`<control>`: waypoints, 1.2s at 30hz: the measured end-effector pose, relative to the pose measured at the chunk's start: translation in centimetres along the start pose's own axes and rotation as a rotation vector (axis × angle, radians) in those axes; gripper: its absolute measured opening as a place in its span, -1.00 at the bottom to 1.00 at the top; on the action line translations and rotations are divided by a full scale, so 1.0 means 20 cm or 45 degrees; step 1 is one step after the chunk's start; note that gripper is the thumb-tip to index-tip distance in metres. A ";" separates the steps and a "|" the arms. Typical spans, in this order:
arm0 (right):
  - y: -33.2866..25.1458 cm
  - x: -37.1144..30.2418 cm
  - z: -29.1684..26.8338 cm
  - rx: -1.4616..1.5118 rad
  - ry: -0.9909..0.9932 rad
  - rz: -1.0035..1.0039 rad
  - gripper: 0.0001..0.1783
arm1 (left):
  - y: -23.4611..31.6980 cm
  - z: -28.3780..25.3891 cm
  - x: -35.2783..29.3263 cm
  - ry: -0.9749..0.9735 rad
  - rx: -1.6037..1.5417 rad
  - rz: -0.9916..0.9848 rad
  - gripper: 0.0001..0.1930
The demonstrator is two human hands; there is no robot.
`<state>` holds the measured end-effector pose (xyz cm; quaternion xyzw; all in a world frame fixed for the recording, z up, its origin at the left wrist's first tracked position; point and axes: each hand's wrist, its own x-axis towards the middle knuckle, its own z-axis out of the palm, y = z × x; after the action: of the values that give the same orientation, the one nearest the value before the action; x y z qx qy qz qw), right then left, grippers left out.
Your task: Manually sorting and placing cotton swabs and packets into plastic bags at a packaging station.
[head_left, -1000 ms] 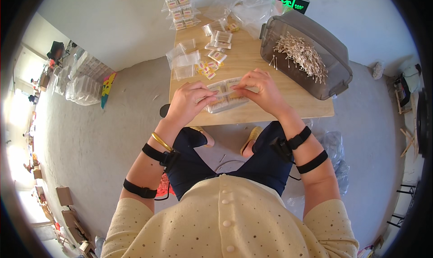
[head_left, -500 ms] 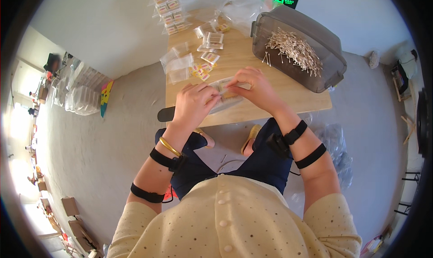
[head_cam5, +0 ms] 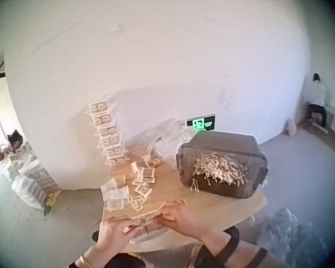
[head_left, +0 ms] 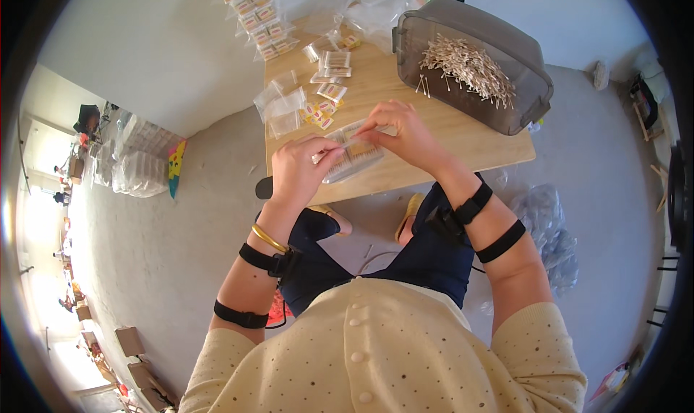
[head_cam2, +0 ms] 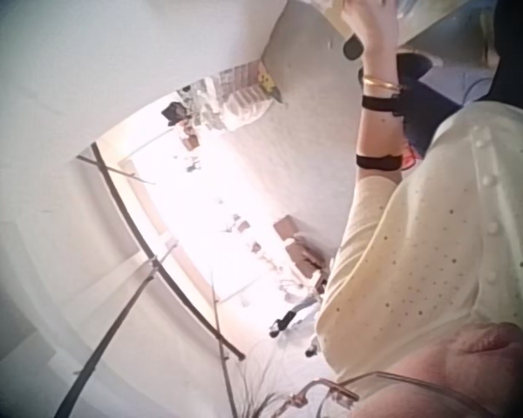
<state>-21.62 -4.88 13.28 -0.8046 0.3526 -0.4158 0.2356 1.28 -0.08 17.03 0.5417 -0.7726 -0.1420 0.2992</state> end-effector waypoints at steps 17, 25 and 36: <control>0.08 -0.02 -0.11 0.266 -0.129 0.258 -0.84 | -0.04 -0.02 0.02 -0.099 -0.101 -0.084 -0.86; 0.05 0.00 -0.16 0.219 -0.148 0.320 -0.87 | 0.01 -0.04 0.03 -0.153 -0.007 -0.032 -0.83; 0.04 -0.02 -0.18 0.154 -0.129 0.196 -0.85 | 0.09 0.08 0.07 -0.088 -0.041 -0.079 -0.84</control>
<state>-25.17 -5.37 14.55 -0.7794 0.3751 -0.3758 0.3325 -1.32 -0.96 17.20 0.5552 -0.7630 -0.1821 0.2764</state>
